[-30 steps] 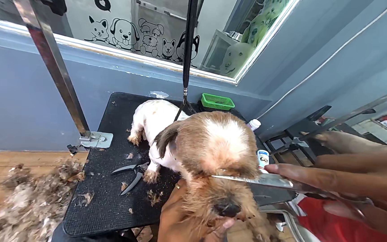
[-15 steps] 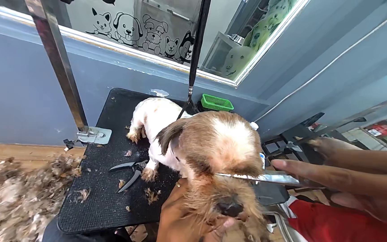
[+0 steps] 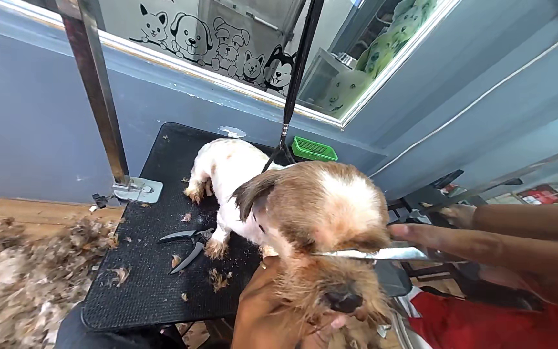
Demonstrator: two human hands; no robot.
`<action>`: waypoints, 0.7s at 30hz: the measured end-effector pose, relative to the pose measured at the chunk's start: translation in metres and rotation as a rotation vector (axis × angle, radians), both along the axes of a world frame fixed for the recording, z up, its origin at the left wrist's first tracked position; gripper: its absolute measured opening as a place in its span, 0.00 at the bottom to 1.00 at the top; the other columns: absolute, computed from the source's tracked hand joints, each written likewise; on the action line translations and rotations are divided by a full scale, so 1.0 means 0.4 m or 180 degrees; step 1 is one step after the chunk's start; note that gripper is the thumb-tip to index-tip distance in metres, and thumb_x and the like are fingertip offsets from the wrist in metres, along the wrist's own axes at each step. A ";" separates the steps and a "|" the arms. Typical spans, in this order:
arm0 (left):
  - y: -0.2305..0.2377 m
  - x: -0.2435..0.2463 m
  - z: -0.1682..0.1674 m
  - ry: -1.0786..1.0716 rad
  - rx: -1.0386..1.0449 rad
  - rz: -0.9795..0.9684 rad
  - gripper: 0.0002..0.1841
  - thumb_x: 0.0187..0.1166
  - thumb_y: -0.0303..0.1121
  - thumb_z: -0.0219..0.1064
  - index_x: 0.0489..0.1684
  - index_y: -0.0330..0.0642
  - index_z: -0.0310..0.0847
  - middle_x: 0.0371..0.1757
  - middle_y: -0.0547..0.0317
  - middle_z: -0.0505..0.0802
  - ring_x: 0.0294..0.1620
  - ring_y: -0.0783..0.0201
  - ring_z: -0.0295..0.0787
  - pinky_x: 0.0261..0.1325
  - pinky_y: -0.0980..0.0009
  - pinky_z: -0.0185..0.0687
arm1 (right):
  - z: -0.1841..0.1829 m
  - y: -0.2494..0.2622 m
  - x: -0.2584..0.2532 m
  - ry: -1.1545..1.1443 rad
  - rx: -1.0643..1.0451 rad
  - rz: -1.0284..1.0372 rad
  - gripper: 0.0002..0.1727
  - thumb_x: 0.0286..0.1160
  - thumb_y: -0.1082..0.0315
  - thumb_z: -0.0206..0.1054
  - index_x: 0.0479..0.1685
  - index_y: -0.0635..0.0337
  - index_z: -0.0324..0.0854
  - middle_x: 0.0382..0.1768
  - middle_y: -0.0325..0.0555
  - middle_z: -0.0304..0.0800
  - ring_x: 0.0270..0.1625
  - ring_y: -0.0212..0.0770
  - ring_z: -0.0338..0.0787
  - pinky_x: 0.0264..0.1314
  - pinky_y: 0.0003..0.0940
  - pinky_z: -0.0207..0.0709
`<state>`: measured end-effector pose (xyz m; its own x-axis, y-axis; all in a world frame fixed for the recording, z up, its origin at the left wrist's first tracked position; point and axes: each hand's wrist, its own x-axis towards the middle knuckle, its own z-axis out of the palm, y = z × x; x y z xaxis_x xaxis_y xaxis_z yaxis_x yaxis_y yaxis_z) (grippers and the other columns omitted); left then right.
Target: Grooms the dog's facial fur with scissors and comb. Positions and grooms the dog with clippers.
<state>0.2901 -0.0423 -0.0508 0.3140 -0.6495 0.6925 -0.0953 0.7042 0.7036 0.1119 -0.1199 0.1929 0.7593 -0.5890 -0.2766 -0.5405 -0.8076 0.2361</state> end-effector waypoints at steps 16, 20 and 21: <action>0.001 -0.005 -0.003 0.0007 0.0004 -0.0016 0.13 0.82 0.35 0.69 0.30 0.37 0.91 0.44 0.51 0.95 0.59 0.68 0.87 0.71 0.72 0.77 | 0.010 -0.038 0.002 -0.0201 -0.0562 0.0336 0.17 0.73 0.67 0.72 0.61 0.46 0.93 0.24 0.45 0.85 0.22 0.38 0.83 0.23 0.33 0.74; 0.001 -0.006 -0.003 -0.0039 0.0022 0.0018 0.14 0.83 0.36 0.68 0.29 0.38 0.91 0.44 0.52 0.95 0.59 0.68 0.87 0.70 0.72 0.77 | -0.003 -0.060 0.006 -0.0683 -0.1012 0.0664 0.12 0.72 0.56 0.73 0.45 0.49 0.98 0.16 0.37 0.77 0.18 0.29 0.75 0.20 0.24 0.64; 0.001 -0.005 -0.002 -0.0061 0.0022 0.0034 0.14 0.83 0.37 0.68 0.29 0.39 0.91 0.44 0.53 0.95 0.59 0.69 0.87 0.71 0.72 0.77 | -0.006 -0.066 0.005 -0.0774 -0.1101 0.0795 0.13 0.73 0.53 0.72 0.42 0.48 0.98 0.16 0.35 0.77 0.18 0.28 0.75 0.20 0.22 0.63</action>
